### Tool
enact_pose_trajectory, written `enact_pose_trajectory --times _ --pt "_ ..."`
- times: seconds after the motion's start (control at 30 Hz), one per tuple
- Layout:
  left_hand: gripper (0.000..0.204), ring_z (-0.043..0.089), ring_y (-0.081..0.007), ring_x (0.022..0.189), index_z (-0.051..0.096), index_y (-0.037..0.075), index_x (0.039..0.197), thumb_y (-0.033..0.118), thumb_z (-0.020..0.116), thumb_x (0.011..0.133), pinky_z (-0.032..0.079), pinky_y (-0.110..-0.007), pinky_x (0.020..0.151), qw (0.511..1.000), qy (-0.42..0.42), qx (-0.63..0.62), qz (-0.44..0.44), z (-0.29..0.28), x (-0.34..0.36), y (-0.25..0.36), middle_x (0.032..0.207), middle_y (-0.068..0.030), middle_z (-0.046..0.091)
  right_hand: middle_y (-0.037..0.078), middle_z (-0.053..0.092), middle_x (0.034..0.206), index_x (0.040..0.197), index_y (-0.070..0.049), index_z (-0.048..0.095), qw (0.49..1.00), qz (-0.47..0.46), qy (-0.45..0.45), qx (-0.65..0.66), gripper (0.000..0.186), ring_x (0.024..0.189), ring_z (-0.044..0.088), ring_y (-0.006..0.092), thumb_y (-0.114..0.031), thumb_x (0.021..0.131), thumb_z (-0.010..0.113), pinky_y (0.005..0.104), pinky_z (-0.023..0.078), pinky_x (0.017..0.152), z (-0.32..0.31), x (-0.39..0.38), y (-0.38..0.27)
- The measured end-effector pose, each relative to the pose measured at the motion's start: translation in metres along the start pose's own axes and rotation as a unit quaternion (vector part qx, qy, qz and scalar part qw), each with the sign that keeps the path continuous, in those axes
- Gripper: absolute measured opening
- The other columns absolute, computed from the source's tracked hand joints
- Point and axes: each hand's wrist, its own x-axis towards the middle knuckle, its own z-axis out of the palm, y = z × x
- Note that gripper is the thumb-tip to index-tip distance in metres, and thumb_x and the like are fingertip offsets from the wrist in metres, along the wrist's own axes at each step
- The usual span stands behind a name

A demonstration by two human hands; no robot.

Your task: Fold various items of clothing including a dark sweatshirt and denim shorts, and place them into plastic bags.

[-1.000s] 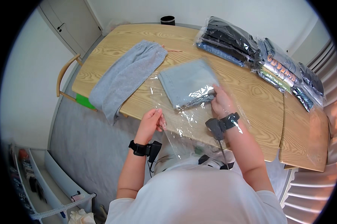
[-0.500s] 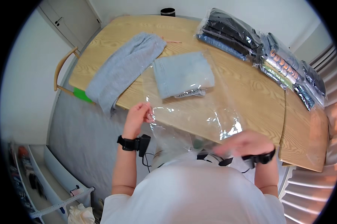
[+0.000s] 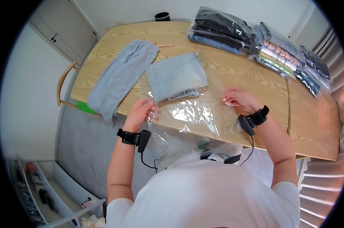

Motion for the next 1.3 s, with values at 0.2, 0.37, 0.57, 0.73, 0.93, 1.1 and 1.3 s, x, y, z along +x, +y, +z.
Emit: enact_pose_trajectory --times 0.2,0.37,0.57,0.73,0.93,1.1,1.3 --pt "0.024 0.056 -0.0078 0.058 0.049 0.003 0.111 0.020 0.047 0.094 0.041 -0.020 0.048 0.991 -0.076 0.109 -0.008 0.040 0.020 0.005 0.081 -0.0056 0.065 0.004 0.062 0.081 0.087 -0.004 0.060 0.996 -0.027 0.063 0.057 0.012 0.072 0.058 0.0102 -0.014 0.089 0.054 0.0224 0.046 0.065 -0.029 -0.065 0.033" --pt "0.025 0.055 -0.0069 0.057 0.050 0.004 0.113 0.021 0.046 0.095 0.040 -0.018 0.049 0.983 -0.135 0.128 -0.007 0.083 0.028 0.013 0.079 -0.0044 0.065 0.003 0.062 0.081 0.088 -0.002 0.061 0.976 -0.077 0.155 0.129 0.016 0.074 0.056 0.0100 -0.015 0.090 0.054 0.0215 0.043 0.068 -0.039 -0.123 0.072" --pt "0.037 0.060 -0.0182 0.095 0.045 0.006 0.127 0.017 0.050 0.092 0.048 -0.026 0.075 0.970 -0.020 0.154 0.189 0.060 0.021 -0.015 0.119 -0.0112 0.055 0.011 0.058 0.107 0.118 -0.001 0.052 0.920 -0.164 0.324 -0.147 0.034 0.099 0.056 0.0193 -0.004 0.085 0.058 0.0281 0.044 0.087 -0.019 -0.164 0.100" --pt "0.054 0.037 -0.0300 0.128 0.046 0.010 0.130 0.009 0.064 0.079 0.033 -0.040 0.102 0.689 -0.079 0.537 0.480 0.063 -0.006 0.000 0.137 -0.0125 0.042 0.016 0.031 0.144 0.134 -0.011 0.041 0.790 -0.286 0.307 -0.446 0.065 0.130 0.034 0.0314 0.005 0.075 0.063 0.0398 0.032 0.104 -0.010 -0.161 0.090" --pt "0.046 0.039 -0.0277 0.127 0.053 0.013 0.125 0.014 0.063 0.080 0.032 -0.043 0.104 0.585 -0.214 0.569 0.536 0.072 -0.002 0.013 0.134 -0.0064 0.046 0.008 0.046 0.136 0.123 -0.013 0.055 0.728 -0.299 0.134 -0.602 0.039 0.132 0.033 0.0296 -0.010 0.084 0.058 0.0459 0.023 0.108 -0.014 -0.154 0.057" --pt "0.030 0.055 -0.0273 0.110 0.060 0.009 0.115 0.020 0.055 0.088 0.041 -0.037 0.096 0.739 -0.282 0.445 0.421 0.061 -0.001 0.019 0.117 -0.0078 0.061 0.009 0.054 0.128 0.114 -0.009 0.062 0.859 -0.249 0.081 -0.441 0.028 0.131 0.035 0.0287 -0.020 0.092 0.049 0.0456 0.019 0.109 -0.031 -0.163 0.049" --pt "0.025 0.063 -0.0246 0.094 0.066 0.003 0.103 0.019 0.050 0.092 0.047 -0.030 0.085 0.841 -0.301 0.366 0.262 0.059 -0.006 0.015 0.101 -0.0117 0.067 0.015 0.060 0.116 0.103 -0.003 0.066 0.919 -0.234 0.113 -0.296 0.028 0.125 0.043 0.0266 -0.020 0.094 0.046 0.0417 0.017 0.111 -0.028 -0.159 0.070"
